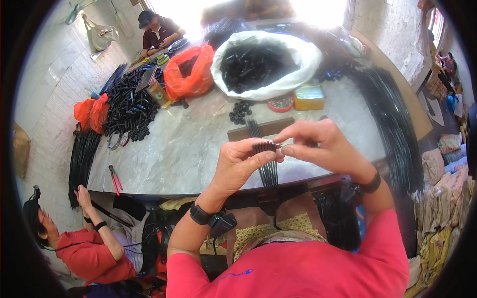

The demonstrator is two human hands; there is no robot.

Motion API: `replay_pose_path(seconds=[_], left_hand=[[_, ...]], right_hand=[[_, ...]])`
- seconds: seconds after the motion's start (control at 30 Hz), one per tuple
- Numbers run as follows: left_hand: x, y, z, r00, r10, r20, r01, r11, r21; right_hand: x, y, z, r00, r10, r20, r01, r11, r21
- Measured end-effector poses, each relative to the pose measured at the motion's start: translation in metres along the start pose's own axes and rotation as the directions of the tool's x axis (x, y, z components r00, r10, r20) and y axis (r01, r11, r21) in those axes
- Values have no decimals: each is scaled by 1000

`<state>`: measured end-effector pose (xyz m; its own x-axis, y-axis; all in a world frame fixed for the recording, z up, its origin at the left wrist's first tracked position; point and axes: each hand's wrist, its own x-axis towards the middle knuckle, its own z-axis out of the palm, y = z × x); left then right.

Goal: Assemble the ribs and spokes of an umbrella structure using pliers.

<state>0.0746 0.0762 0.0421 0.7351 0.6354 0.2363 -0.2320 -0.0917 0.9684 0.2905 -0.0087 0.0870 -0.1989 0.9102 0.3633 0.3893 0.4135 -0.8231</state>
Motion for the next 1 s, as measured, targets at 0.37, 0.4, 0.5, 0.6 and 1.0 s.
replay_pose_path(seconds=[0.37,0.4,0.5,0.6,1.0], left_hand=[[1,1,3,1000,6,-18,-5,1000,18],[1,0,2,1000,9,3,-9,1000,14],[1,-2,-1,1000,8,17,-8,1000,-1],[1,0,3,1000,-2,-13,2,1000,8],[2,3,4,1000,-15,1,15,999,39]], right_hand=[[7,3,-11,993,-94,76,96,995,-22],[7,7,-9,993,-94,69,92,995,24],[3,16,0,998,-35,44,29,990,139],[-1,22,9,999,44,2,-44,975,219],[9,7,-1,997,5,82,-22,978,208]])
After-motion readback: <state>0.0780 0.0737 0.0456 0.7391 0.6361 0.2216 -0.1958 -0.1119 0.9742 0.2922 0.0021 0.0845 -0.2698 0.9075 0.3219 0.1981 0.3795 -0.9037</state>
